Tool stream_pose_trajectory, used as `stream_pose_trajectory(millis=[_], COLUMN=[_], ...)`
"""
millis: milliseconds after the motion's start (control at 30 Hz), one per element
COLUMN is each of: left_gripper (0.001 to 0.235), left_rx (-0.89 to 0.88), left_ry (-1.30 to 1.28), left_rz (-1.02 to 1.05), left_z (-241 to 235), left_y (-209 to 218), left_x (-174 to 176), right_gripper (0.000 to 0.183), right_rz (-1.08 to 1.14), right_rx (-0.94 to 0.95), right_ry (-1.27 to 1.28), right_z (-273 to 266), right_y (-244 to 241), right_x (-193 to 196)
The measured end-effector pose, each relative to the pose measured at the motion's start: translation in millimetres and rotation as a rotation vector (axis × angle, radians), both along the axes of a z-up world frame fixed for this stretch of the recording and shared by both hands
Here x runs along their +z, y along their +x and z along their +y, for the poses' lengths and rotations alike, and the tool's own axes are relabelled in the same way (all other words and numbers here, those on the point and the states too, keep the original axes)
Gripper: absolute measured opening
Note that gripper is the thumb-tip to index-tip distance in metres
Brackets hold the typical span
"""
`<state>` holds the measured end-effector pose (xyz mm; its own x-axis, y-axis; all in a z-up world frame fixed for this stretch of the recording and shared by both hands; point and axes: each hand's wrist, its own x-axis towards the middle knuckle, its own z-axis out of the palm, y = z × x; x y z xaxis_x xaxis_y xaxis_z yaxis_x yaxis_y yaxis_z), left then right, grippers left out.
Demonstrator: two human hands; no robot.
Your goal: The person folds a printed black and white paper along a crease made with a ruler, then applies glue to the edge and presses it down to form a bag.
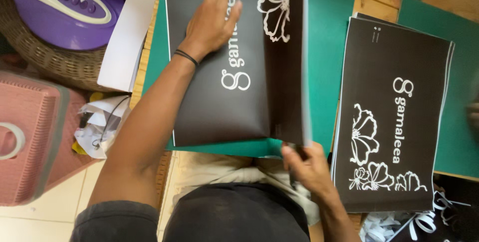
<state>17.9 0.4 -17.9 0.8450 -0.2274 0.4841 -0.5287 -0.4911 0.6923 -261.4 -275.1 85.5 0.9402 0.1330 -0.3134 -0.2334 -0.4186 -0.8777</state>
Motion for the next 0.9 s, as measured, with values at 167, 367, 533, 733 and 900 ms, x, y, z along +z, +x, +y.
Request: stream_pose_trajectory(millis=[167,367,533,733,900], left_gripper=[0.042,0.103,0.137,0.144,0.155], left_rx=[0.342,0.028,-0.227,-0.223,-0.24], left_ry=[-0.455,0.288,0.533,0.526,0.562], left_rz=[0.495,-0.087,0.116,0.147,0.194], left_z=[9.1,5.1,-5.8,-9.0,-7.6], left_y=[11.1,-5.6,-5.8,-5.3,-11.2], left_x=[1.2,15.3,25.2,27.5,27.9], right_gripper=[0.075,0.081,0.036,0.049,0.054], right_rz=[-0.133,-0.117,-0.334,-0.618,-0.7], right_rx=[0.197,0.491,0.505,0.085,0.136], right_ry=[-0.401,-0.812,-0.666,-0.735,-0.853], right_z=[61.4,84.3,47.8,77.4,76.6], right_y=[14.0,29.9,63.7,118.1,124.2], right_x=[14.3,10.7,14.5,-34.0,-45.9])
